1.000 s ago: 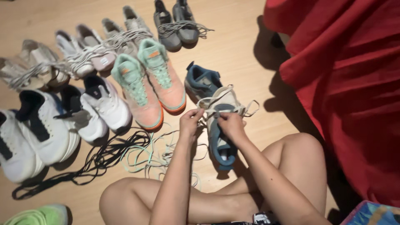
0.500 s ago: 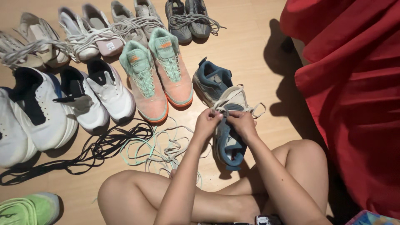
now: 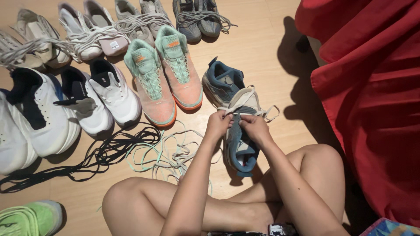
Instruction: The person sits on the floor and unlaces a white sneaker, then picks up a blue sneaker and begins lacing it with a white lace. Several other shoes and loose laces are arranged on the floor nearby.
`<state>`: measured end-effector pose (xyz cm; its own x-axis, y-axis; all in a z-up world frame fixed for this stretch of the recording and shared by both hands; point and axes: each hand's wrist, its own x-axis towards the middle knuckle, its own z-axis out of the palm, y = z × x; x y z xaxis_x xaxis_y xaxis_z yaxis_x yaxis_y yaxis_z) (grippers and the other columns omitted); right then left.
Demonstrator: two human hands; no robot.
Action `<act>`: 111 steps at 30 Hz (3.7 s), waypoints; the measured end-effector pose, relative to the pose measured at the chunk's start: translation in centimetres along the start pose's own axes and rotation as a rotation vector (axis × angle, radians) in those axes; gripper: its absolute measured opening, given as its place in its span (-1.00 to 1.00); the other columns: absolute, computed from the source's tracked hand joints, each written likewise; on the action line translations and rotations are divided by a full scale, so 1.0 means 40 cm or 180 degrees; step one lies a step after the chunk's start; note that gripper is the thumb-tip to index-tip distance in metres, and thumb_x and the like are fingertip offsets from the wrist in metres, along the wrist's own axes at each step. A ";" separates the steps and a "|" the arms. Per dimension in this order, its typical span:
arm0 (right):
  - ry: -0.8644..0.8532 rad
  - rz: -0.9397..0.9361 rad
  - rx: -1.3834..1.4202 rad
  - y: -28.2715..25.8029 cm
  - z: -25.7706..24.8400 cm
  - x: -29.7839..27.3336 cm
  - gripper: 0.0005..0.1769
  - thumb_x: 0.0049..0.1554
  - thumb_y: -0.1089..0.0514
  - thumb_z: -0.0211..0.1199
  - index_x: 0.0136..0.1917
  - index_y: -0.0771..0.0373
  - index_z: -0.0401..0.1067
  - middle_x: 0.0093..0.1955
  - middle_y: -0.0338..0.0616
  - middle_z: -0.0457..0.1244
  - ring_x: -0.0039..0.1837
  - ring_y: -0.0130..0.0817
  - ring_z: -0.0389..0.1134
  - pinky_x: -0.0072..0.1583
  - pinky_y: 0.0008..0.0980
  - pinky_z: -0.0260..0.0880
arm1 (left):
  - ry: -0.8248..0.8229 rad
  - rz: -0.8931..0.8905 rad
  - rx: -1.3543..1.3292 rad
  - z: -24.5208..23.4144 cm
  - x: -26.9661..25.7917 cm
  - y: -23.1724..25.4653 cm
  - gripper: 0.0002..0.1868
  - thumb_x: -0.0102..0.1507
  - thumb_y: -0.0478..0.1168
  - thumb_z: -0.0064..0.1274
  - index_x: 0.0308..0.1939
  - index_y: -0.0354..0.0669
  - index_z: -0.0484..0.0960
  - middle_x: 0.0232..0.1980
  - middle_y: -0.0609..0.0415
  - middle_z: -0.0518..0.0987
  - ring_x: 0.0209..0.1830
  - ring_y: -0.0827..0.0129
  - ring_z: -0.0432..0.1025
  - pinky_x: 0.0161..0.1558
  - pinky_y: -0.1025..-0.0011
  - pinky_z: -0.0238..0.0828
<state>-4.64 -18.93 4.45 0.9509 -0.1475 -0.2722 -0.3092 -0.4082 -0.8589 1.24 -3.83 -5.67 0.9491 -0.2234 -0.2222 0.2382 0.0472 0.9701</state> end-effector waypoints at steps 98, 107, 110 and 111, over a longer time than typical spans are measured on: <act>0.0735 -0.0075 0.1418 0.030 -0.005 0.026 -0.82 0.17 0.31 0.07 -0.05 0.35 0.50 -0.17 -0.07 0.38 -0.21 -0.34 0.45 -0.08 -0.37 0.44 | 0.0646 0.0411 0.1203 0.009 -0.097 0.173 -0.75 0.11 -0.26 0.20 -0.17 -0.31 0.75 -0.44 -0.12 0.67 -0.47 0.31 0.56 -0.31 0.36 0.50; 0.0400 -0.0602 -0.1823 -0.088 0.034 0.005 -0.78 0.04 0.06 0.32 -0.05 0.13 0.62 -0.04 -0.05 0.41 0.12 -0.04 0.40 0.21 0.06 0.09 | 0.1072 0.0485 0.0919 0.016 -0.082 0.148 -0.64 0.03 -0.33 0.35 -0.16 -0.35 0.56 -0.33 -0.08 0.67 -0.37 0.34 0.56 -0.28 0.39 0.52; 0.0453 -0.0759 -0.1867 -0.092 0.041 -0.007 -0.75 0.02 0.13 0.29 -0.04 0.24 0.58 0.09 0.06 0.34 0.20 0.06 0.31 0.22 0.10 0.13 | 0.1010 0.0618 0.0749 0.017 -0.097 0.146 -0.68 0.05 -0.32 0.29 -0.17 -0.31 0.56 -0.32 -0.05 0.69 -0.35 0.37 0.58 -0.26 0.40 0.53; 0.0544 -0.0918 -0.1966 -0.093 0.034 -0.017 -0.72 -0.04 0.18 0.30 -0.03 0.29 0.58 0.13 0.12 0.30 0.23 0.12 0.27 0.24 0.13 0.12 | 0.1051 0.0663 0.0851 0.023 -0.098 0.146 -0.70 0.06 -0.32 0.28 -0.18 -0.32 0.58 -0.32 -0.06 0.69 -0.35 0.36 0.59 -0.25 0.40 0.54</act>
<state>-4.11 -16.09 7.25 0.9962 -0.0751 0.0448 -0.0454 -0.8819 -0.4693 -1.30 -3.56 0.94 0.9961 0.0877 0.0026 0.0154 -0.2039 0.9789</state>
